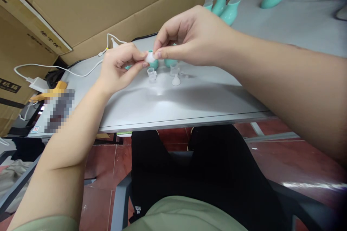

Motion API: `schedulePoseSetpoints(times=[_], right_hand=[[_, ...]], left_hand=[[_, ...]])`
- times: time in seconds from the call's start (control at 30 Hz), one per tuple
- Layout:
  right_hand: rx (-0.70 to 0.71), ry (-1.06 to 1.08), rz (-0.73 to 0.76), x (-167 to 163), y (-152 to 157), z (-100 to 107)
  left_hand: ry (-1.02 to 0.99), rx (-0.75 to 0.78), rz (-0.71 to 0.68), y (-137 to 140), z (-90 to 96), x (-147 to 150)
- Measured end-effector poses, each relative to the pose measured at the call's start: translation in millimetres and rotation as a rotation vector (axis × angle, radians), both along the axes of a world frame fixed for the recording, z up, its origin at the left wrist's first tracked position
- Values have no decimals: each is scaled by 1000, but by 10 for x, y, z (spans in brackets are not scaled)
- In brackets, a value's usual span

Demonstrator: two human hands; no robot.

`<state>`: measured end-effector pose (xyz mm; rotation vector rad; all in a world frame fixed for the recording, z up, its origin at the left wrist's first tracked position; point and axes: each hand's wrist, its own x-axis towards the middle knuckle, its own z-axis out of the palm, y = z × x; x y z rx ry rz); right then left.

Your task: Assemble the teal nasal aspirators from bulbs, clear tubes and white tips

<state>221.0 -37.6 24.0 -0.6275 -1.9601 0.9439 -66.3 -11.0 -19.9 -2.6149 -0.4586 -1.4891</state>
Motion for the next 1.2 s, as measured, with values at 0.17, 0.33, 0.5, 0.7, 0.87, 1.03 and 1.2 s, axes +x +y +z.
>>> schedulePoseSetpoints(times=[0.17, 0.33, 0.5, 0.7, 0.87, 1.03, 1.2], right_hand=[[-4, -11, -9, 18, -1, -1], [-22, 48, 55, -23, -1, -5], [-3, 68, 47, -41, 42, -35], [62, 111, 44, -27, 112, -93], [107, 66, 13, 9, 120, -102], [114, 28, -6, 27, 30, -66], [127, -47, -32, 43, -23, -21]], left_hand=[[1, 1, -37, -26, 23, 14], [21, -54, -74, -18, -9, -27], [22, -22, -63, 52, -42, -40], [-38, 12, -22, 180, -77, -58], [-25, -23, -44, 210, -70, -108], [-6, -53, 66, 46, -13, -8], [-58, -23, 25, -4, -4, 92]])
